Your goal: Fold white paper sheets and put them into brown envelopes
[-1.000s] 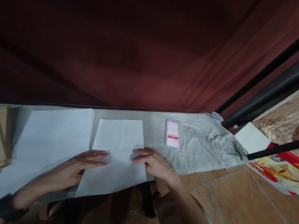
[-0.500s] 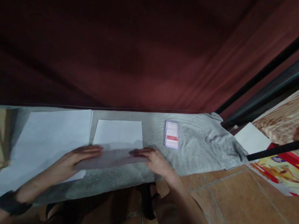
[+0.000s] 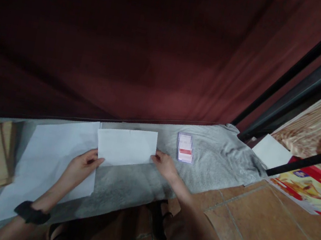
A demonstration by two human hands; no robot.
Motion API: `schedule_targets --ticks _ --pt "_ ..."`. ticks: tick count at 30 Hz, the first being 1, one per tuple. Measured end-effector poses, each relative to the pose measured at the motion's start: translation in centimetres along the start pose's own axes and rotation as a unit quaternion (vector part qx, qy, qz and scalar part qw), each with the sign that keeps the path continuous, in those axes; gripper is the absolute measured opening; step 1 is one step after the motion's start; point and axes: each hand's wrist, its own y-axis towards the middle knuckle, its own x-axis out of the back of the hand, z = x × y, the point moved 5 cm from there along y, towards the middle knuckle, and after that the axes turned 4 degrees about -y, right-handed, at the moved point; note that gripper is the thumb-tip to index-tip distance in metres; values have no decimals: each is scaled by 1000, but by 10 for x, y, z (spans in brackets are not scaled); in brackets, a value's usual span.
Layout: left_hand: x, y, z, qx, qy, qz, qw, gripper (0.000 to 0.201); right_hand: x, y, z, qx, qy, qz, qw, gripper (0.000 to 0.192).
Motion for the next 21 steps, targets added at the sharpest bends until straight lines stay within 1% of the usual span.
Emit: schedule_targets --ticks 5,8,10,12,13,14,16,18,19,21 --pt "-4 4 8 4 55 -11 998 44 -3 5 -2 -5 -52 8 999 17" --pt "-5 4 9 6 43 -9 999 43 -5 5 -3 -6 -59 32 998 14" --pt "-7 2 6 13 -1 20 1000 40 -8 4 -4 5 -19 69 997 14" --pt "-7 1 2 27 -51 48 997 40 -11 2 -5 10 57 110 992 20" --pt "-5 0 0 36 -69 53 996 43 -12 1 -6 11 97 122 988 25" --pt "-4 -1 -3 44 -82 50 994 46 -12 1 -6 11 128 126 984 28" --pt "0 -1 -8 50 -90 42 994 52 -7 -1 -4 16 151 112 982 32" --pt "1 -2 -13 34 -86 50 995 53 -2 -4 1 31 142 106 984 32" --pt "1 -2 -15 19 -81 65 994 51 1 -6 6 43 130 113 984 31" --pt "-2 -5 -17 -18 -60 118 991 42 4 -13 16 89 85 146 982 34"
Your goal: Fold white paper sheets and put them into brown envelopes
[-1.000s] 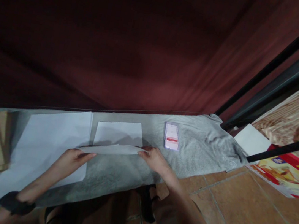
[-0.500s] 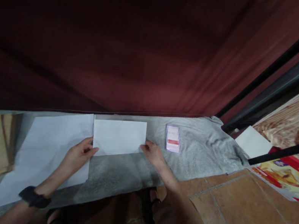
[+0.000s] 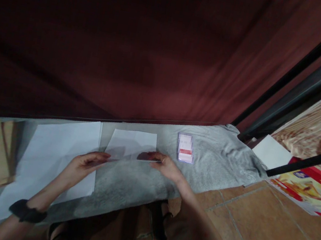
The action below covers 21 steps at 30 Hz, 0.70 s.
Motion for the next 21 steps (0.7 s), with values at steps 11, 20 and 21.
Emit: schedule_targets --ticks 11,20,21 --pt "-16 -15 1 -111 218 212 946 22 -11 -23 2 68 -194 132 970 19" --pt "-6 4 25 40 74 12 996 51 -4 -11 -24 -131 -102 -28 986 33" --pt "-7 6 27 44 66 -4 997 51 -5 -10 -27 -149 -93 -38 984 31"
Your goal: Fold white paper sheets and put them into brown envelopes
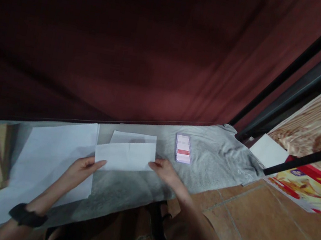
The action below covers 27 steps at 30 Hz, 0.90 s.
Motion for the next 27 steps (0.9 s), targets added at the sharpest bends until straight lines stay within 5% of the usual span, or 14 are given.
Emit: schedule_targets --ticks 6,16,27 --pt "-3 5 -6 23 1 -29 999 49 -2 5 2 -47 -9 2 999 26" --pt "-5 4 -35 100 310 -65 943 27 0 3 15 -76 -189 -33 978 26" --pt "-8 22 -37 151 339 -51 927 26 2 7 24 -121 -257 -23 959 30"
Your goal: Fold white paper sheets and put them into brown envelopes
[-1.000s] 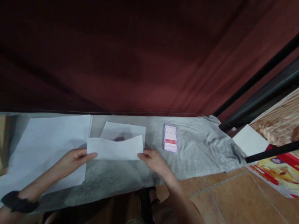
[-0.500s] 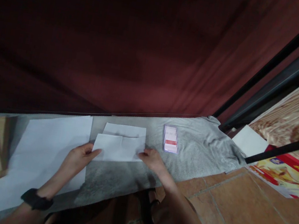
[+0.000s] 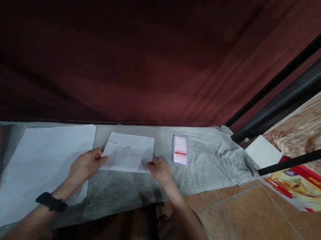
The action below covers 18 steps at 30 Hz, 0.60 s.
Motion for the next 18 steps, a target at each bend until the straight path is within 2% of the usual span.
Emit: schedule_targets --ticks 4,18 --pt "0 3 -4 12 6 5 1000 27 -1 5 -1 -3 -16 -5 1000 31" --pt "4 5 -15 20 52 -33 998 30 5 17 6 -44 -48 -37 997 36"
